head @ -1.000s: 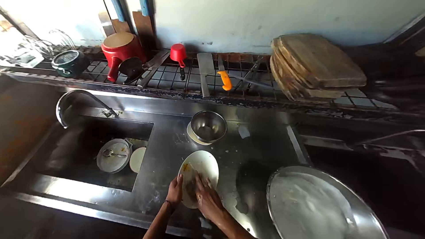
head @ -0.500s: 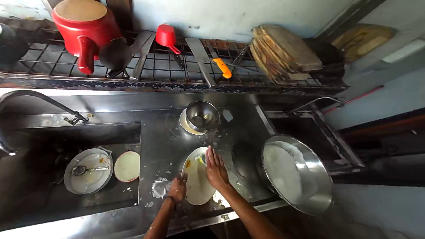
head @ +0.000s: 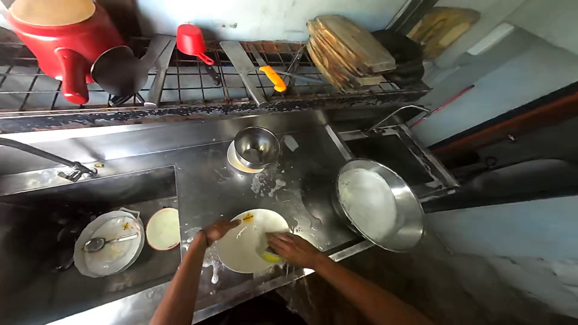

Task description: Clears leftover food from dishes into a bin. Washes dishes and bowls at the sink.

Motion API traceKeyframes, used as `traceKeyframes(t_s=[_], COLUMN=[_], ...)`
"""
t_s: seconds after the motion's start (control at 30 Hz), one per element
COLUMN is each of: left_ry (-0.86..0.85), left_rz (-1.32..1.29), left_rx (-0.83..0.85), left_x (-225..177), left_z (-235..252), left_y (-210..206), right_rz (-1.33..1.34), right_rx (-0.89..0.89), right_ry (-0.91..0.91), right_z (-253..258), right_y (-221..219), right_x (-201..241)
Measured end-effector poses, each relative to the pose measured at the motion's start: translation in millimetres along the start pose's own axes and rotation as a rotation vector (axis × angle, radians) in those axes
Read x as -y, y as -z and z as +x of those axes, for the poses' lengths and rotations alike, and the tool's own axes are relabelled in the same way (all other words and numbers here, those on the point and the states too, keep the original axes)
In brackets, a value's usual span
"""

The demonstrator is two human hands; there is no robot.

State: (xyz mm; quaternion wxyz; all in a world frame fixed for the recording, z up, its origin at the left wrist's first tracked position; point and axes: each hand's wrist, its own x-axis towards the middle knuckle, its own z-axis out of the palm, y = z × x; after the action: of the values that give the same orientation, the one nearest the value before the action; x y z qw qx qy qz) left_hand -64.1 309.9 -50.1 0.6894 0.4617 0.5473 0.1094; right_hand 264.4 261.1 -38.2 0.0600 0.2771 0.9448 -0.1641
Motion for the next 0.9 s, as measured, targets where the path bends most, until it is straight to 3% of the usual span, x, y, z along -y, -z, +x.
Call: traceKeyframes(t_s=[0.07, 0.17, 0.3, 0.43, 0.57, 0.63, 0.7, 0.8, 0.83, 0.9], left_ry=[0.027, -0.045, -0.137, -0.108, -0.029, -0.015, -0.011, 0.047, 0.051, 0.045], left_rz=[-0.363, -0.849, -0.749, -0.279, -0.056, -0.015, -0.028, -0.025, -0.011, 0.039], left_rx=[-0.072, -0.355, -0.801, -0.68, -0.576, -0.621, -0.693, -0.704, -0.676, -0.603], left_x=[0.6, 0.0, 5.4, 14.2, 1.8, -3.0, 0.4, -0.2, -3.9, -10.4], left_z=[-1.9, -6.5, 1.3, -3.4, 1.8, 6.1, 9.7, 5.6, 4.4, 3.0], left_y=[6.0, -27.1, -85.4, -55.8, -47.6, -52.0, -55.3, -48.1, -46.2, -49.7], right_rz=[-0.072, 0.165, 0.349, 0.242, 0.021, 0.049, 0.261, 0.294, 0.23, 0.091], right_rx=[-0.089, 0.023, 0.071, 0.103, -0.148, -0.324, -0.266, 0.063, 0.095, -0.014], right_ry=[0.046, -0.194, -0.352, -0.299, -0.424, -0.466, -0.409, -0.345, -0.366, -0.439], right_z=[3.3, 38.8, 90.1, 74.8, 123.6, 159.8, 167.5, 137.6, 125.8, 117.8], right_y=[6.7, 28.0, 30.5, 16.7, 19.9, 6.0, 1.3, 22.7, 29.5, 19.9], right_x=[-8.8, 34.0, 87.6, 54.2, -6.9, -5.4, 21.7, 38.2, 31.2, 5.2])
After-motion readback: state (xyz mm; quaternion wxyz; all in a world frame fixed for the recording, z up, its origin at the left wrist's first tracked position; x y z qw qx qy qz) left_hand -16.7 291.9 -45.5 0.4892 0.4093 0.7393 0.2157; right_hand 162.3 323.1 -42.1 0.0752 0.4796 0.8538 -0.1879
